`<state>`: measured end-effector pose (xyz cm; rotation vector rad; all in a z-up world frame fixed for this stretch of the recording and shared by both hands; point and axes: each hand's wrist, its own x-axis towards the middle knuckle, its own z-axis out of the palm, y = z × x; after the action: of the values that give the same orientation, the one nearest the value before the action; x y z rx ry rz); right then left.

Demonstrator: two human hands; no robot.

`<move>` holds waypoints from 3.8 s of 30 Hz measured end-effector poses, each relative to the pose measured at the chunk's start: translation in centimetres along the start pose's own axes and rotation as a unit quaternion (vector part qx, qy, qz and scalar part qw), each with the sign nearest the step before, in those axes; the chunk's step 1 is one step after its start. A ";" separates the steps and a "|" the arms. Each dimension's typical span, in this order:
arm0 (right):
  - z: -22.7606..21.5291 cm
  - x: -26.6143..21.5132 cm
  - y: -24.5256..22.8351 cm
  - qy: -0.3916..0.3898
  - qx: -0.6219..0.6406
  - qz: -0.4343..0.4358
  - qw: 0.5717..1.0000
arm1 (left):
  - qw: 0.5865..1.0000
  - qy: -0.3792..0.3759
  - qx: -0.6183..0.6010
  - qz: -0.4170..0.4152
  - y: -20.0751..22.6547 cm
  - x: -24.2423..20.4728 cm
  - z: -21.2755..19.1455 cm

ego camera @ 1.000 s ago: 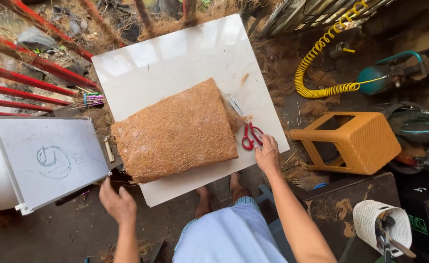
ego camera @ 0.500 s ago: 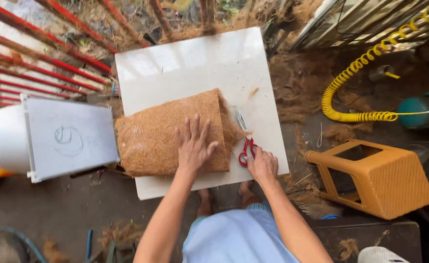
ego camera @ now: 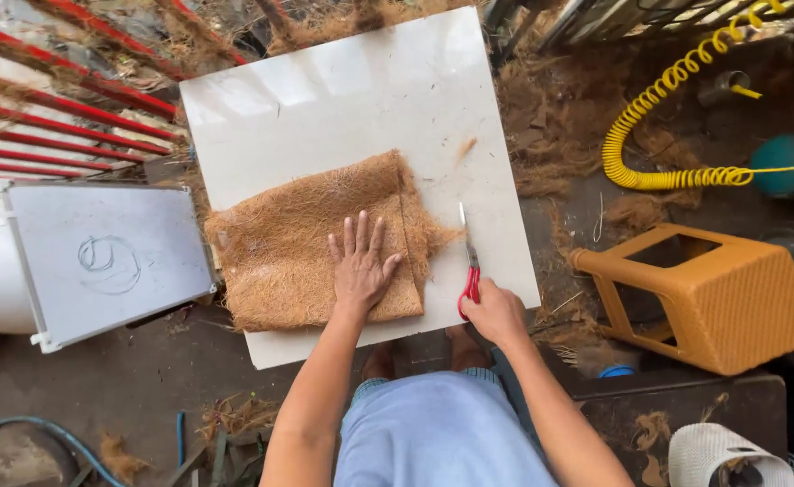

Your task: The person manipulates a coconut fiber mat, folding it and measuring its length with a tape, then proceeds to trim the edges using scissors.

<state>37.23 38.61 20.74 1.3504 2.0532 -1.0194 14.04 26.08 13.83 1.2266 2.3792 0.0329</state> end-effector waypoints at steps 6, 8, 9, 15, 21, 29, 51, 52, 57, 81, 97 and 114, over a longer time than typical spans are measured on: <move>8.1 -6.4 3.0 -0.011 0.431 0.036 0.901 | 0.999 0.017 -0.026 0.033 -1.4 0.2 1.6; 9.7 -9.1 2.9 -0.046 0.419 0.052 0.906 | 0.999 0.012 0.007 0.046 -2.1 -0.2 2.1; 10.2 -9.9 2.8 -0.072 0.411 0.062 0.907 | 0.997 0.015 0.043 0.067 -2.3 0.4 2.2; 12.7 -12.6 3.3 -0.041 0.313 0.011 0.949 | 0.949 0.198 0.045 0.241 -3.3 -0.3 4.8; 10.8 -11.8 -1.6 -0.042 0.240 0.063 0.968 | 0.912 0.312 -0.016 0.265 -2.6 -0.5 3.9; 13.9 -9.4 0.2 -0.056 0.272 0.042 0.960 | 0.940 0.191 -0.035 0.281 -2.1 -4.0 -0.5; 18.5 -12.7 7.7 -0.110 0.437 -0.009 0.893 | 0.951 0.044 0.069 0.298 -4.1 -7.1 5.3; 18.3 -12.5 7.1 -0.109 0.438 -0.007 0.892 | 0.951 0.042 0.069 0.299 -4.1 -7.2 5.3; 19.0 -10.9 5.5 -0.100 0.469 -0.031 0.877 | 0.954 0.023 0.067 0.293 -4.0 -7.0 5.4; 18.3 -10.2 5.7 -0.056 0.437 0.002 0.898 | 0.954 -0.004 0.105 0.281 -3.7 -6.9 5.8; 18.8 -8.4 3.0 -0.058 0.478 -0.015 0.876 | 0.952 -0.035 0.097 0.287 -3.7 -7.7 4.8; 19.1 -8.4 3.3 -0.035 0.486 -0.020 0.873 | 0.947 -0.048 0.056 0.313 -4.3 -8.0 4.1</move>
<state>43.44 19.58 14.08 1.6415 1.5049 -2.2540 16.45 16.52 12.32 1.9434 1.8397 0.0377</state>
